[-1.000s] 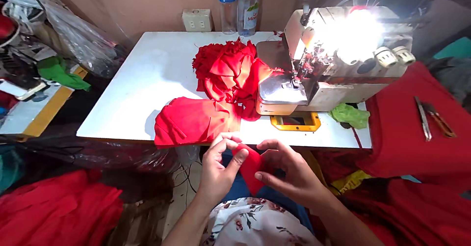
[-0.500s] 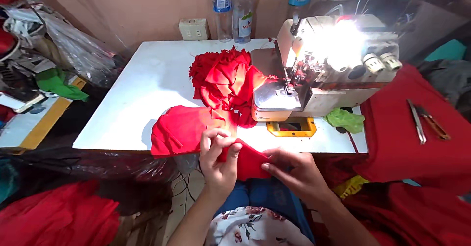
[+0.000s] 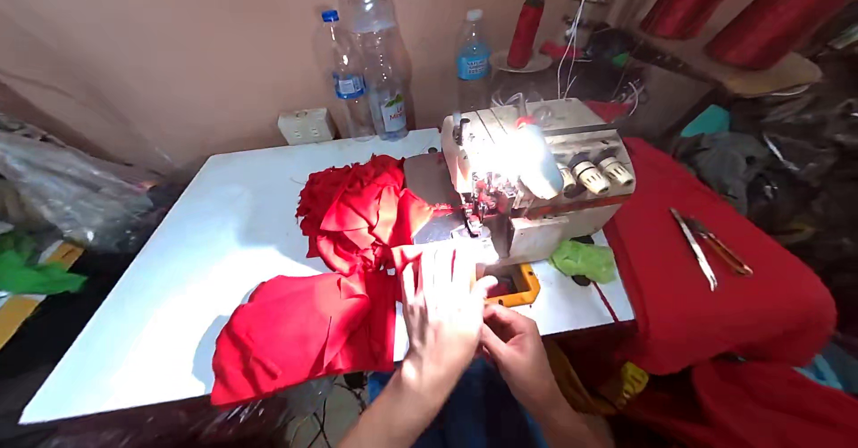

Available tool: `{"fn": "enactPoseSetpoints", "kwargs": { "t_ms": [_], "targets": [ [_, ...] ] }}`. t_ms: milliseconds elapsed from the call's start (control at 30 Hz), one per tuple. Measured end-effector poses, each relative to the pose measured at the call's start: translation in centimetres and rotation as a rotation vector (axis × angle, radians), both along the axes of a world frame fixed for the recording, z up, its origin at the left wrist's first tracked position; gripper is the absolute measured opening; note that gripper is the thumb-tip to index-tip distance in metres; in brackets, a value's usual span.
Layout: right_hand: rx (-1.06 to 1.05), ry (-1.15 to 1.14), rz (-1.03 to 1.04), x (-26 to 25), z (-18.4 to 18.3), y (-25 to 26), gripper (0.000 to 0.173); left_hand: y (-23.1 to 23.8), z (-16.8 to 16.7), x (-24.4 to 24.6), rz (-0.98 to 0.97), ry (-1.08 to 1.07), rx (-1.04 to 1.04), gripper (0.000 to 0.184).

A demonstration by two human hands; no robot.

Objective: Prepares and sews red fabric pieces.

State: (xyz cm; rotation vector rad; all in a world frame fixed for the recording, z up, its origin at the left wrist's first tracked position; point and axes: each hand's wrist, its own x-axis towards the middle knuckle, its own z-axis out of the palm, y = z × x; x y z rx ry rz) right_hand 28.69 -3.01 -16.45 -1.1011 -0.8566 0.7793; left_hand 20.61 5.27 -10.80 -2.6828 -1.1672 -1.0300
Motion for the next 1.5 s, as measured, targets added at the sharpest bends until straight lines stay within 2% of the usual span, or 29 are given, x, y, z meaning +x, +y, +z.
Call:
{"fn": "enactPoseSetpoints", "kwargs": {
  "t_ms": [133,333,433,467,533,600,667,767,867,967,1067,1167,1233,1300,1367,1433,1500],
  "targets": [
    [-0.029,-0.012,-0.061,0.8,0.2,-1.2,0.011,-0.1,-1.4,0.6,-0.059,-0.050,0.017,0.046],
    [-0.009,0.006,-0.131,2.1,1.1,-0.2,0.011,0.6,-0.2,1.6,-0.100,-0.088,-0.071,0.035],
    [-0.026,-0.001,-0.146,2.5,1.5,0.5,0.011,0.9,1.2,1.3,-0.043,-0.089,-0.239,0.035],
    [-0.028,-0.021,-0.160,2.8,1.7,1.0,0.011,1.5,1.9,1.2,-0.033,-0.058,-0.337,0.039],
    [-0.020,-0.077,-0.209,3.4,2.1,2.6,0.012,3.2,2.5,0.9,-0.089,0.042,-0.396,0.045],
    [-0.009,-0.125,-0.269,4.0,2.3,4.4,0.020,4.9,3.0,0.4,-0.152,0.080,-0.422,0.042],
    [-0.029,-0.142,-0.290,4.4,2.5,5.6,0.037,6.5,3.0,0.3,-0.173,0.094,-0.453,0.034],
    [-0.055,-0.127,-0.282,4.6,2.7,6.3,0.049,8.2,2.7,0.5,-0.168,0.148,-0.376,0.031],
    [-0.056,-0.121,-0.277,4.6,2.8,6.3,0.049,9.2,2.8,1.3,-0.116,0.165,-0.338,0.033],
    [-0.040,-0.123,-0.291,4.5,2.6,6.3,0.049,9.6,2.9,1.5,-0.057,0.114,-0.398,0.037],
    [-0.032,-0.113,-0.296,4.5,2.4,6.3,0.047,10.0,2.7,1.6,-0.050,0.072,-0.427,0.031],
    [-0.022,-0.119,-0.298,4.5,2.3,6.3,0.046,11.0,3.5,2.7,0.094,0.031,-0.602,0.042],
    [-0.019,-0.123,-0.288,4.6,2.2,6.3,0.047,11.7,3.9,3.1,0.123,0.018,-0.671,0.046],
    [-0.023,-0.126,-0.280,4.6,2.2,6.3,0.046,12.1,3.8,2.7,0.064,-0.099,-0.628,0.043],
    [-0.030,-0.115,-0.264,4.7,2.1,6.2,0.045,12.1,4.0,0.8,-0.023,-0.204,-0.469,0.040],
    [-0.039,-0.111,-0.248,4.9,2.3,6.3,0.044,11.0,5.7,-3.0,-0.049,-0.237,-0.307,0.042],
    [-0.057,-0.136,-0.276,4.8,2.4,6.3,0.045,8.6,6.9,-8.1,-0.054,-0.157,-0.246,0.033]
  ]
}}
